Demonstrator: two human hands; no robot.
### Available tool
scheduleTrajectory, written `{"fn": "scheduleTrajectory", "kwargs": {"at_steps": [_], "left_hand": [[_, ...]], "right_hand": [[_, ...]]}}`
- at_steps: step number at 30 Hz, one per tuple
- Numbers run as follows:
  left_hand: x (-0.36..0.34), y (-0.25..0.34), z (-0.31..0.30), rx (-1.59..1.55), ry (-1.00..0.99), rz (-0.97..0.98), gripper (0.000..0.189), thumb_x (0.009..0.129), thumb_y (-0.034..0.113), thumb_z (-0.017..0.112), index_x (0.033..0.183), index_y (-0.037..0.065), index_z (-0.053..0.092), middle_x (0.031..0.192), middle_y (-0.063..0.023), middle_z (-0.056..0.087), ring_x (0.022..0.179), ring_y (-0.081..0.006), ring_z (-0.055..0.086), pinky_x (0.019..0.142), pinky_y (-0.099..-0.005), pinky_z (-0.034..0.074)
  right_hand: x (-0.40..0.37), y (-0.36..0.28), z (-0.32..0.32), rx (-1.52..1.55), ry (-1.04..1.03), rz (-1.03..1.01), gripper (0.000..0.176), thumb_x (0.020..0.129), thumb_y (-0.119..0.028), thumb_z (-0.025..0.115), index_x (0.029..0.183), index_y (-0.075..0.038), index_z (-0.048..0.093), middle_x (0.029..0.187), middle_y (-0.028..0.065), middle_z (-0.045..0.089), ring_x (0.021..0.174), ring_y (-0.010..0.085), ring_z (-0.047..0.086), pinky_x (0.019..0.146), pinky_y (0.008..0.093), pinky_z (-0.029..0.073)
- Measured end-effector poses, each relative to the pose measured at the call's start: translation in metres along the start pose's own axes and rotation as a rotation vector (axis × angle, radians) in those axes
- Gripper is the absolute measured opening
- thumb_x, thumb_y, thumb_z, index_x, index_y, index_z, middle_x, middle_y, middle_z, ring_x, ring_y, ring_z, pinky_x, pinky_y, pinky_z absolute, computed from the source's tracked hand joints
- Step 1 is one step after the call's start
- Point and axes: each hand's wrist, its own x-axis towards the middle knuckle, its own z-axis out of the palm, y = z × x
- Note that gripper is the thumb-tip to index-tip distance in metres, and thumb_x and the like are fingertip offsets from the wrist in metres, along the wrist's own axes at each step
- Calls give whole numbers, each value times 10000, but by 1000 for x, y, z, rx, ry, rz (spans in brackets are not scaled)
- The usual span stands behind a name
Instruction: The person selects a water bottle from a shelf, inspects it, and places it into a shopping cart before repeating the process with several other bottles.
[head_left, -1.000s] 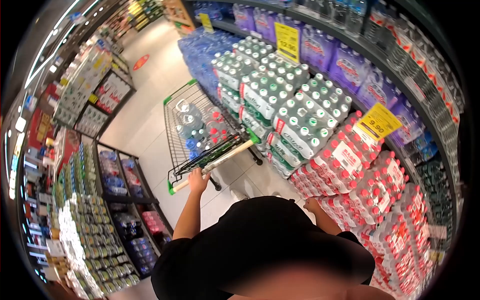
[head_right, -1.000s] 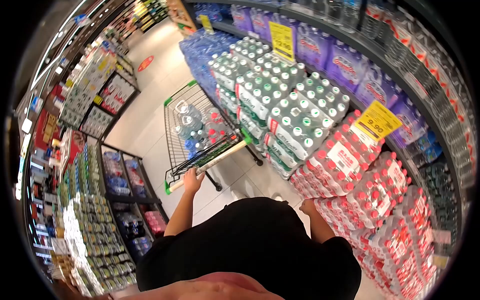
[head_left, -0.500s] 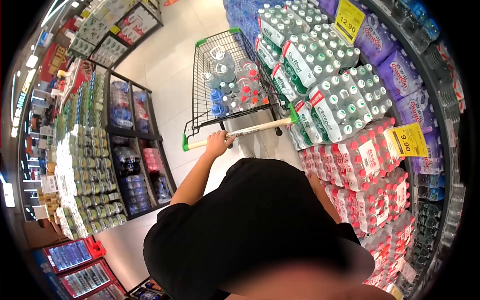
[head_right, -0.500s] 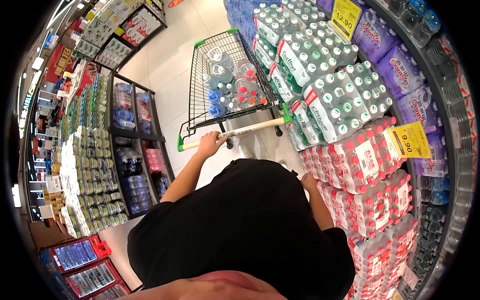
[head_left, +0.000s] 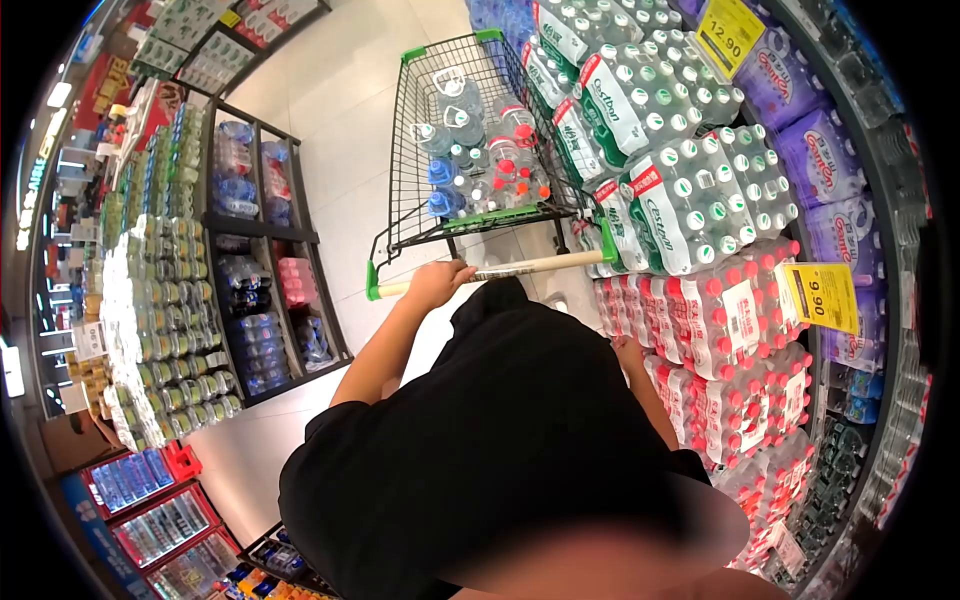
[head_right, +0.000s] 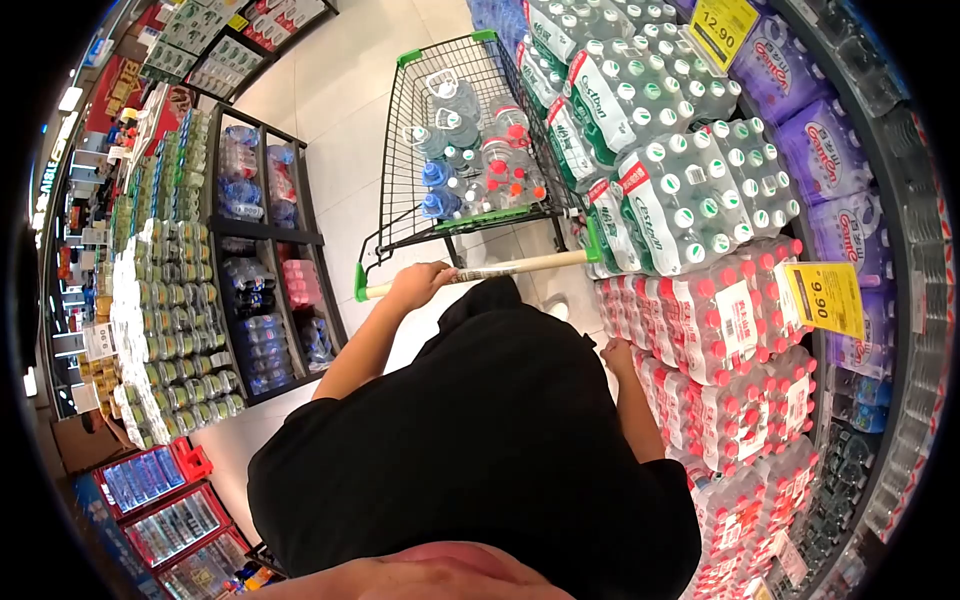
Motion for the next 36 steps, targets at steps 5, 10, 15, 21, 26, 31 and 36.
{"fn": "scheduleTrajectory", "kwargs": {"at_steps": [5, 10, 15, 21, 26, 31, 36], "left_hand": [[9, 7, -17, -301, 381, -46, 287, 933, 350, 542, 902, 92, 663, 682, -109, 657, 626, -317, 634, 574, -412, 480], [92, -30, -16, -358, 383, -114, 299, 910, 353, 561, 906, 72, 663, 708, -132, 656, 659, -339, 635, 593, -434, 475], [209, -69, 41, -109, -247, -180, 381, 851, 431, 561, 1022, 118, 695, 1012, -173, 684, 971, -342, 649, 852, -443, 508], [311, -99, 160, -31, -442, -181, 508, 847, 394, 539, 1150, -13, 570, 1143, -246, 626, 1071, -378, 610, 914, -470, 476], [356, -95, 218, -34, -372, -345, 420, 884, 223, 487, 1255, 31, 535, 1283, -193, 566, 1141, -341, 589, 892, -475, 498], [394, -108, 264, 45, -386, -308, 275, 903, 225, 487, 1044, 69, 664, 1083, -165, 677, 989, -344, 661, 805, -458, 526], [407, -115, 290, 216, -374, -381, 239, 889, 205, 518, 1021, 144, 709, 1064, -73, 706, 895, -246, 700, 626, -423, 531]], "right_hand": [[29, -15, 0, 252, 199, -14, 35, 809, -47, 559, 826, -18, 567, 751, 78, 619, 588, 160, 596, 510, 288, 474], [34, -129, -16, 859, 454, 107, 212, 953, -208, 488, 990, -22, 583, 938, 85, 644, 759, 156, 617, 631, 286, 500], [22, -212, -20, 1069, 257, 33, 382, 984, -357, 489, 1172, -26, 524, 1087, 84, 598, 936, 214, 595, 765, 370, 518], [18, -234, 10, 796, 405, 159, 431, 976, -242, 514, 1337, -44, 386, 1176, 168, 586, 973, 273, 639, 814, 371, 517], [22, -241, 8, 625, 423, 124, 444, 976, -215, 490, 1341, 3, 363, 1168, 203, 583, 941, 288, 648, 773, 375, 529], [29, -248, 21, 658, 528, 150, 445, 968, -258, 503, 1305, -10, 349, 1105, 223, 599, 878, 290, 661, 729, 381, 548], [32, -242, 24, 657, 555, 156, 425, 946, -251, 534, 1255, -12, 366, 1054, 223, 613, 831, 280, 662, 686, 367, 543]]}}
